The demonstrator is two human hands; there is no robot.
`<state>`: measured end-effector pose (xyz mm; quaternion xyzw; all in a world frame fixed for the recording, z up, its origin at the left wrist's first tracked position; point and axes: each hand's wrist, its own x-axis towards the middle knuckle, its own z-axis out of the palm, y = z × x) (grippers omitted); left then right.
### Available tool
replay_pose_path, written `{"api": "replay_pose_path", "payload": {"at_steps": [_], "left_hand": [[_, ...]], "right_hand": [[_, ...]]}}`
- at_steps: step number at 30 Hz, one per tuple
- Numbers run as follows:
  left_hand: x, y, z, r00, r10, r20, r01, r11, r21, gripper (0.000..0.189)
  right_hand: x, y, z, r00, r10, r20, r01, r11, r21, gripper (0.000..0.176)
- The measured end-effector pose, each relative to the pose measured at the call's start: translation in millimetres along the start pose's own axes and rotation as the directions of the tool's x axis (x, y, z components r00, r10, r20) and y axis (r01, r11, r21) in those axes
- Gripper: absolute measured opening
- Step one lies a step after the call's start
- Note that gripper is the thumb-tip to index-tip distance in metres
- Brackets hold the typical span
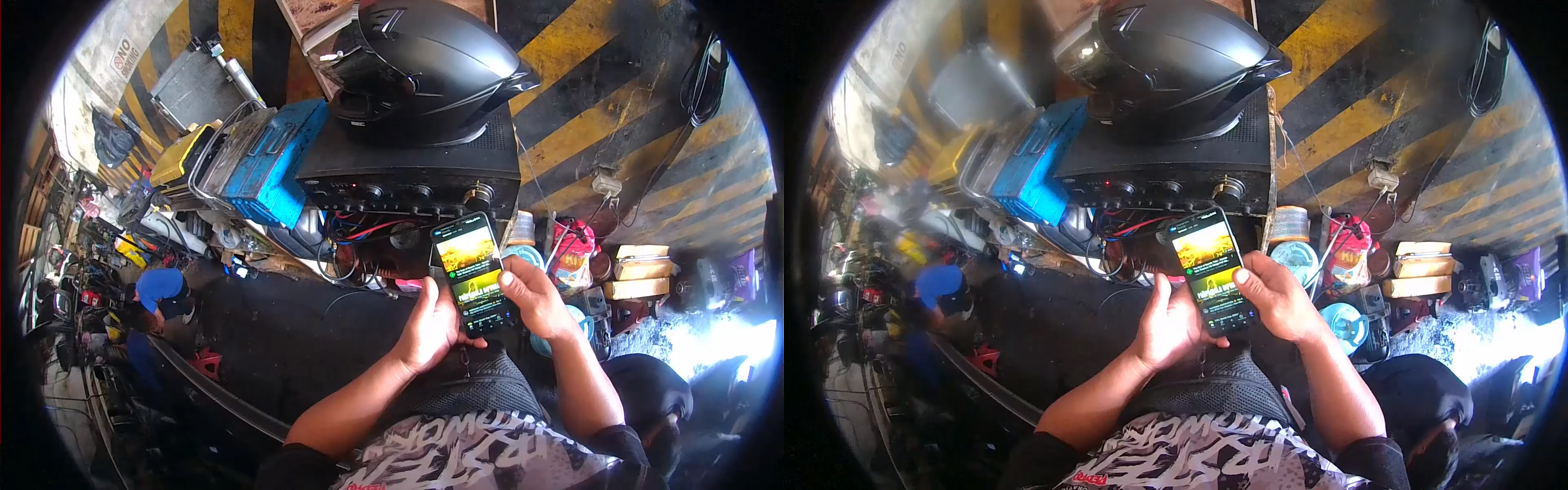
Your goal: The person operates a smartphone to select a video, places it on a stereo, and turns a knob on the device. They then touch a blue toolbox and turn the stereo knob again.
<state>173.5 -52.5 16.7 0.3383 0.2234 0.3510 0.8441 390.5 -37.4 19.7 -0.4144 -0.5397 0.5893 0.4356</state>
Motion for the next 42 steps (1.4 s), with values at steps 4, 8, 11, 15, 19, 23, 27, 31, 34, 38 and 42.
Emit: {"api": "replay_pose_path", "payload": {"at_steps": [4, 8, 11, 15, 19, 23, 27, 31, 34, 38, 42], "left_hand": [[2.1, -0.4, 1.5, 0.998, 0.008, -0.058, -0.010, 1.000, -0.023, 0.102], [4.3, 0.1, 0.9, 0.999, 0.019, -0.030, -0.020, 1.000, -0.020, 0.101], [6.1, -0.9, -0.2, 0.999, 0.025, -0.021, -0.026, 0.999, -0.030, 0.099], [6.7, -1.5, -1.2, 0.999, 0.023, -0.024, -0.024, 0.999, -0.041, 0.097], [7.0, -0.6, -1.4, 1.000, 0.017, -0.018, -0.017, 0.999, -0.037, 0.097], [5.7, 1.2, 1.8, 0.999, 0.009, -0.039, -0.010, 1.000, -0.028, 0.097], [4.8, -1.0, -2.7, 1.000, 0.006, -0.010, -0.006, 1.000, -0.022, 0.098], [3.1, -2.2, -5.0, 1.000, 0.007, 0.000, -0.007, 1.000, -0.025, 0.099], [0.4, -0.1, -2.4, 1.000, 0.010, -0.016, -0.010, 1.000, -0.001, 0.100], [-1.9, -0.3, -1.3, 1.000, 0.020, -0.020, -0.020, 1.000, -0.008, 0.098], [-3.5, -1.1, -4.7, 1.000, 0.024, -0.019, -0.024, 1.000, -0.016, 0.101]], "right_hand": [[-1.7, -22.8, 7.3, 0.997, 0.020, -0.080, -0.048, 0.926, -0.374, 0.037], [-0.4, -25.2, 9.4, 0.995, 0.009, -0.100, -0.049, 0.911, -0.409, 0.034], [0.5, -21.5, 8.2, 0.994, -0.017, -0.107, -0.028, 0.915, -0.402, 0.034], [0.5, -19.9, 6.4, 0.994, 0.005, -0.108, -0.046, 0.923, -0.381, 0.036], [0.5, -18.0, 5.2, 0.995, 0.010, -0.095, -0.041, 0.946, -0.322, 0.037], [0.1, -28.0, 5.0, 0.994, 0.065, -0.084, -0.090, 0.938, -0.335, 0.037], [-1.7, -25.1, 6.8, 0.995, 0.058, -0.078, -0.077, 0.960, -0.268, 0.037], [-3.0, -17.0, 8.8, 0.996, 0.043, -0.075, -0.057, 0.979, -0.194, 0.035], [-3.5, -19.3, 9.2, 0.996, 0.067, -0.064, -0.080, 0.973, -0.217, 0.033], [-2.6, -17.4, 10.4, 0.997, 0.067, -0.045, -0.075, 0.977, -0.200, 0.034], [-2.5, -17.0, 12.4, 0.998, 0.056, -0.024, -0.059, 0.985, -0.162, 0.036]]}}
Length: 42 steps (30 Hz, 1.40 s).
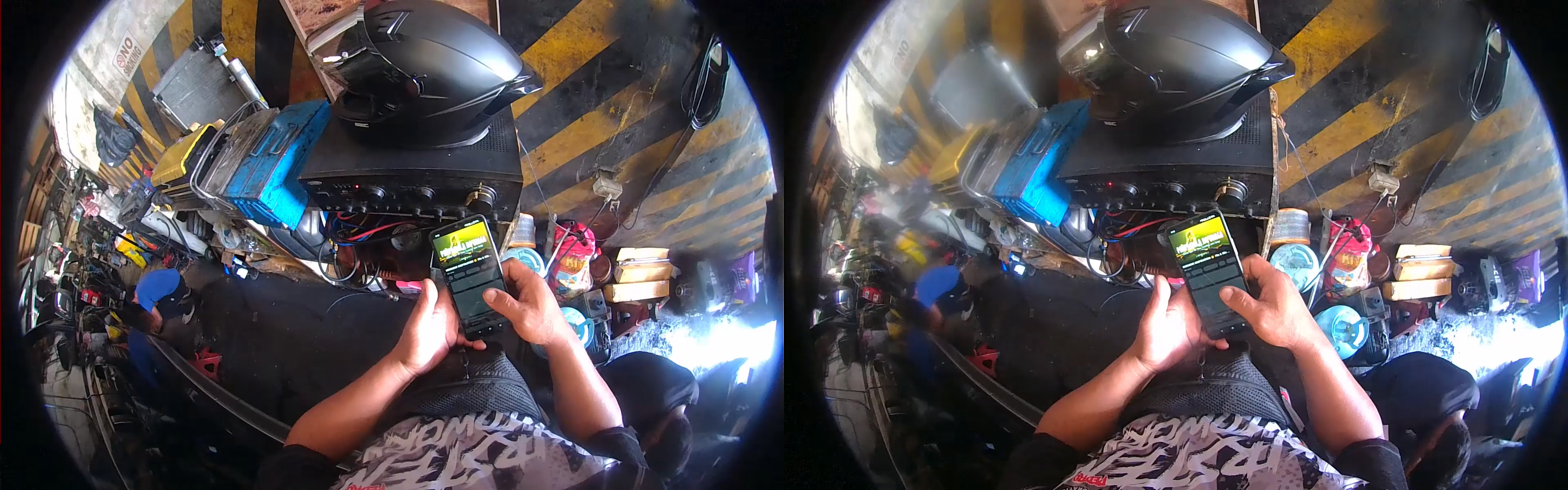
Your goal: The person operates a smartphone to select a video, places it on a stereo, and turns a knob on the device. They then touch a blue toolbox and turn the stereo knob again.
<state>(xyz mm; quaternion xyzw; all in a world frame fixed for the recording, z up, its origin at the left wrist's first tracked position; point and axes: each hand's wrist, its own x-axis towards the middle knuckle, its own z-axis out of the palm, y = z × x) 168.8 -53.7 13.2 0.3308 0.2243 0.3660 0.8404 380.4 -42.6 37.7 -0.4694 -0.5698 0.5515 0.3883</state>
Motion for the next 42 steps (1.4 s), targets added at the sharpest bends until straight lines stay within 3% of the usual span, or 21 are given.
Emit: {"api": "replay_pose_path", "payload": {"at_steps": [4, 12, 13, 16, 19, 22, 31, 42], "left_hand": [[-0.7, -0.1, -2.2, 1.000, 0.004, 0.002, -0.004, 1.000, 0.002, 0.101], [-0.2, 1.0, -1.9, 1.000, 0.019, 0.005, -0.019, 0.999, -0.028, 0.100], [0.0, 0.7, -2.4, 1.000, 0.021, 0.010, -0.020, 0.999, -0.029, 0.100], [0.1, 0.8, -0.4, 1.000, 0.027, 0.014, -0.027, 0.999, -0.027, 0.100], [-0.6, 0.7, -1.1, 1.000, 0.023, 0.007, -0.022, 0.999, -0.024, 0.099], [-0.8, 0.9, 0.3, 1.000, 0.013, 0.004, -0.013, 0.999, -0.050, 0.097], [-2.7, -4.0, -7.6, 1.000, 0.000, -0.019, -0.003, 0.988, -0.154, 0.070], [-3.2, -3.9, -5.3, 0.999, 0.016, -0.038, -0.019, 0.997, -0.073, 0.066]], "right_hand": [[-1.5, -1.4, 1.6, 0.999, -0.025, 0.024, 0.024, 0.999, 0.045, 0.039], [-6.5, -6.8, 0.9, 1.000, -0.014, 0.009, 0.015, 0.999, -0.049, 0.043], [-7.0, -7.3, 0.0, 1.000, -0.002, 0.024, 0.003, 0.998, -0.062, 0.046], [-7.9, -15.3, 9.4, 0.981, -0.188, -0.052, 0.191, 0.980, 0.062, 0.068], [-6.2, -0.7, 7.3, 0.971, -0.234, -0.048, 0.238, 0.959, 0.150, 0.090], [-4.6, -0.9, 7.6, 0.970, -0.241, 0.001, 0.235, 0.945, 0.229, 0.093], [-3.4, -0.1, 14.7, 0.963, -0.267, 0.023, 0.237, 0.890, 0.388, 0.089], [-3.1, -3.4, 18.6, 0.961, -0.278, -0.010, 0.251, 0.852, 0.460, 0.081]]}}
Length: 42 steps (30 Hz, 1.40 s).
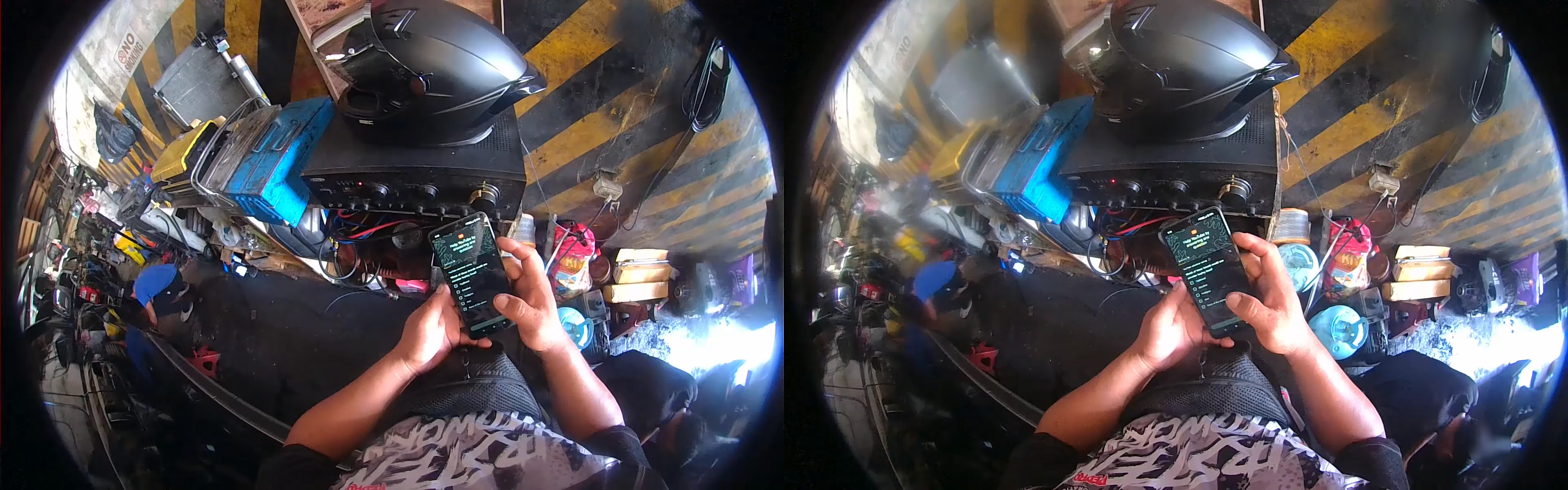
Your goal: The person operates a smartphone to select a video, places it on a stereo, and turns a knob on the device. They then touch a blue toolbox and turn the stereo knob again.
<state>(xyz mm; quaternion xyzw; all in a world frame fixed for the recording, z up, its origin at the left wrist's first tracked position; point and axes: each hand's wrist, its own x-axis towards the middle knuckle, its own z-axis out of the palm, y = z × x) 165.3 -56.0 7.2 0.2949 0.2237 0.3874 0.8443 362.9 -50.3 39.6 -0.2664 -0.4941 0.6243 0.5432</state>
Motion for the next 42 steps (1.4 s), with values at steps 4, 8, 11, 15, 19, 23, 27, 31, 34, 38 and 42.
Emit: {"api": "replay_pose_path", "payload": {"at_steps": [4, 8, 11, 15, 19, 23, 27, 31, 34, 38, 42], "left_hand": [[1.0, -0.8, -1.1, 1.000, 0.000, 0.005, 0.000, 1.000, 0.002, 0.066], [1.4, 0.1, 0.7, 1.000, -0.008, -0.006, 0.007, 1.000, -0.014, 0.066], [1.7, 1.9, 2.8, 1.000, -0.002, -0.003, 0.002, 1.000, -0.026, 0.066], [2.6, 3.3, 3.8, 1.000, 0.003, 0.016, -0.002, 0.999, -0.036, 0.067], [3.7, 4.9, 6.2, 1.000, 0.009, 0.022, -0.008, 0.999, -0.031, 0.070], [4.9, 3.9, 5.6, 1.000, -0.005, 0.024, 0.006, 1.000, -0.018, 0.072], [6.8, 1.3, 4.0, 0.999, -0.033, 0.011, 0.033, 0.999, 0.000, 0.077], [6.7, 2.4, 5.9, 0.999, -0.032, 0.013, 0.031, 0.999, 0.029, 0.081], [6.0, 3.7, 6.0, 0.999, -0.036, 0.022, 0.035, 0.999, 0.040, 0.082], [4.9, 4.3, 7.6, 0.999, -0.036, 0.003, 0.036, 0.998, 0.042, 0.082], [5.4, 2.7, 5.4, 0.999, -0.030, 0.014, 0.029, 0.998, 0.052, 0.082]], "right_hand": [[0.4, 0.7, -1.8, 1.000, 0.005, 0.002, -0.005, 1.000, 0.009, 0.080], [1.2, -1.1, -1.8, 1.000, 0.023, -0.002, -0.023, 1.000, 0.009, 0.079], [2.0, -0.4, -3.7, 1.000, 0.026, 0.003, -0.026, 1.000, 0.002, 0.078], [1.7, -0.5, -3.8, 1.000, 0.024, -0.007, -0.024, 1.000, -0.004, 0.075], [1.7, 0.3, -5.6, 0.999, 0.042, -0.014, -0.042, 0.999, 0.020, 0.072], [5.2, 0.1, -7.9, 0.994, 0.079, -0.072, -0.077, 0.996, 0.037, 0.065], [14.6, -4.8, -14.4, 0.990, 0.092, -0.110, -0.097, 0.994, -0.043, 0.047], [23.9, -11.7, -12.7, 0.982, 0.111, -0.155, -0.131, 0.983, -0.125, 0.034], [26.4, -11.9, -12.9, 0.981, 0.103, -0.166, -0.129, 0.980, -0.155, 0.028], [28.2, -12.2, -11.1, 0.977, 0.112, -0.180, -0.141, 0.977, -0.160, 0.024], [32.5, -17.8, -12.4, 0.979, 0.115, -0.167, -0.152, 0.961, -0.231, 0.023]]}}
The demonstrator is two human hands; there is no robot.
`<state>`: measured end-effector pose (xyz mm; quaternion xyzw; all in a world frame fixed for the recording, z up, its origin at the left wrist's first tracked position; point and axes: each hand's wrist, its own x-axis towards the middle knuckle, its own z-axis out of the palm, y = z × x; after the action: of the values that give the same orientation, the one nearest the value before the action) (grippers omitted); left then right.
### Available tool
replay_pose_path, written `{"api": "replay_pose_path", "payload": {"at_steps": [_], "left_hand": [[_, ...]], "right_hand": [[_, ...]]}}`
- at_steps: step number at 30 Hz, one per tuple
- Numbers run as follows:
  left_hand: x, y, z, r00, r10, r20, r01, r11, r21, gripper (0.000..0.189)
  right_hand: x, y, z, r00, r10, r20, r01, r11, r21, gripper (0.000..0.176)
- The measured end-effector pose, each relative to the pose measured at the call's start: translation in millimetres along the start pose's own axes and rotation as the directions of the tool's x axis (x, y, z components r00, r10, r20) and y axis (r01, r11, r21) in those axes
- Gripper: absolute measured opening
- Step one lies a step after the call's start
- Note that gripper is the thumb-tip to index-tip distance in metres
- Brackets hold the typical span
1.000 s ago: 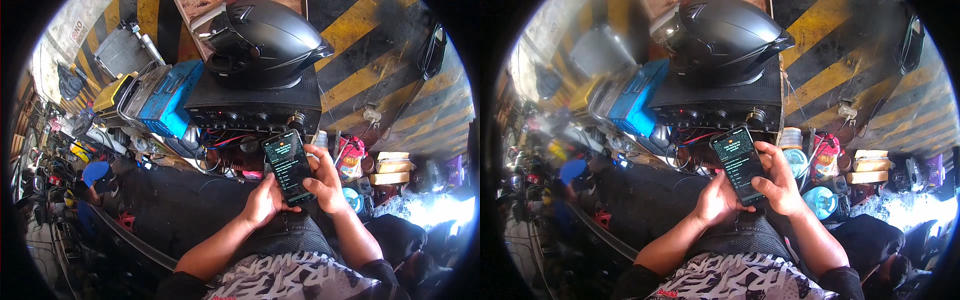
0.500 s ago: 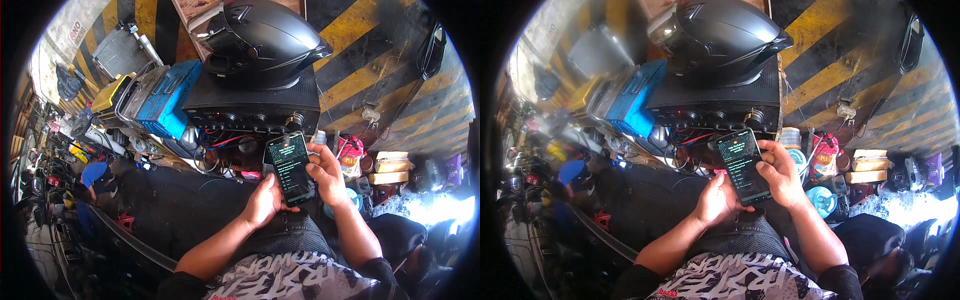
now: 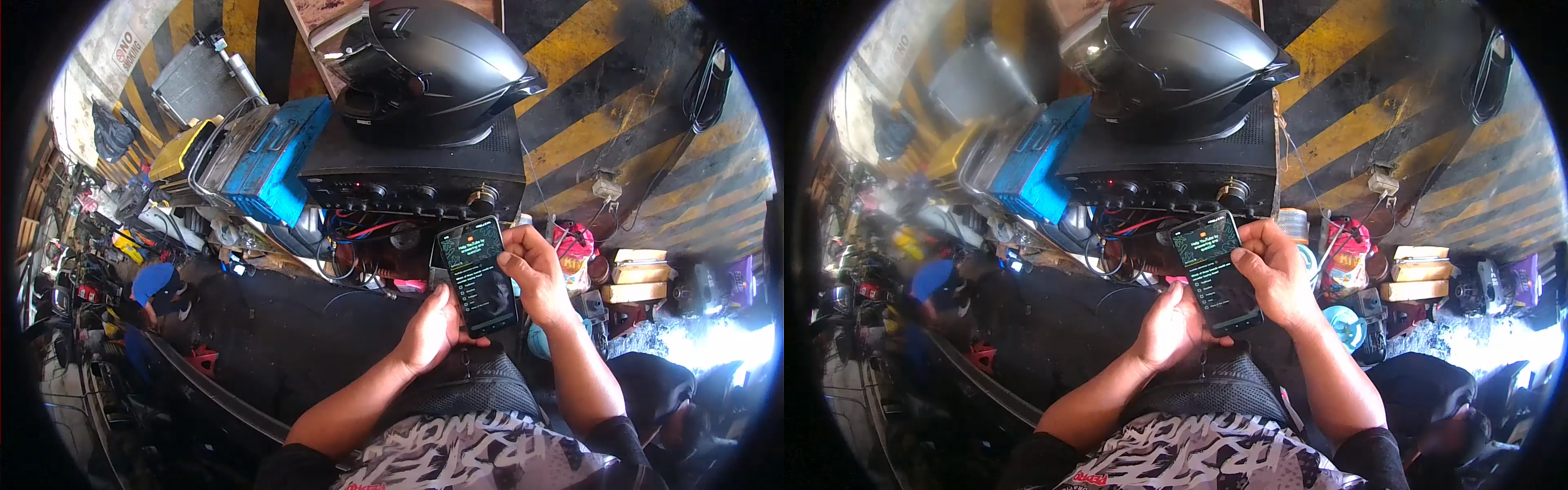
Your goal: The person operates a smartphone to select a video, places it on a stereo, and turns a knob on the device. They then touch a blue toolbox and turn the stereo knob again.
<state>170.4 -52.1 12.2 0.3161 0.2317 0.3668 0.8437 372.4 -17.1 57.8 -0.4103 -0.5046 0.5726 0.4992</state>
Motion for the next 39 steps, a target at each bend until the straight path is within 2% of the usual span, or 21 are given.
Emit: {"api": "replay_pose_path", "payload": {"at_steps": [5, 8, 10, 14, 17, 22, 24, 27, 28, 31, 39], "left_hand": [[-0.4, 0.3, 1.7, 1.000, 0.006, -0.008, -0.006, 1.000, 0.008, 0.081], [-0.3, -0.4, 3.4, 1.000, 0.012, -0.016, -0.012, 1.000, 0.019, 0.080], [0.8, -1.7, 2.9, 1.000, 0.016, -0.007, -0.016, 1.000, 0.017, 0.080], [2.1, -4.1, 1.0, 0.999, 0.011, 0.033, -0.011, 1.000, -0.016, 0.068], [2.3, -4.5, 2.2, 0.999, 0.019, 0.043, -0.019, 1.000, -0.016, 0.068], [1.5, -5.1, -0.9, 0.999, 0.032, 0.025, -0.031, 0.999, -0.033, 0.072], [1.9, -3.9, -0.7, 0.999, 0.036, 0.029, -0.035, 0.999, -0.036, 0.074], [3.1, -2.4, 1.0, 1.000, 0.021, 0.001, -0.021, 1.000, -0.017, 0.083], [3.8, -2.2, 1.5, 1.000, 0.012, -0.014, -0.012, 1.000, -0.007, 0.088], [5.1, -1.7, 1.3, 1.000, 0.018, 0.013, -0.018, 1.000, 0.011, 0.088], [4.9, -0.2, 2.7, 1.000, -0.002, 0.002, 0.002, 1.000, 0.016, 0.090]], "right_hand": [[6.1, -2.9, -2.0, 0.999, -0.031, 0.029, 0.031, 1.000, -0.004, 0.023], [9.2, -6.9, -0.3, 0.999, -0.034, -0.018, 0.033, 0.997, -0.065, 0.025], [13.3, -11.3, 0.4, 0.997, -0.046, -0.067, 0.034, 0.985, -0.171, 0.026], [21.9, -26.1, -1.7, 0.990, -0.026, -0.139, -0.032, 0.917, -0.398, 0.031], [24.0, -33.3, 0.1, 0.988, -0.037, -0.152, -0.039, 0.881, -0.471, 0.031], [17.7, -14.0, -6.5, 0.998, -0.066, 0.013, 0.066, 0.927, -0.370, 0.029], [13.2, -10.1, -12.5, 0.993, -0.023, 0.116, 0.062, 0.936, -0.346, 0.039], [8.6, -9.3, -10.4, 0.996, -0.012, 0.091, 0.039, 0.955, -0.294, 0.043], [8.1, -13.1, -11.7, 0.994, 0.059, 0.090, -0.027, 0.946, -0.324, 0.043], [7.5, -13.4, -10.9, 0.995, 0.048, 0.092, -0.026, 0.973, -0.231, 0.041], [9.2, -2.0, -17.4, 0.993, 0.021, 0.114, 0.003, 0.978, -0.208, 0.038]]}}
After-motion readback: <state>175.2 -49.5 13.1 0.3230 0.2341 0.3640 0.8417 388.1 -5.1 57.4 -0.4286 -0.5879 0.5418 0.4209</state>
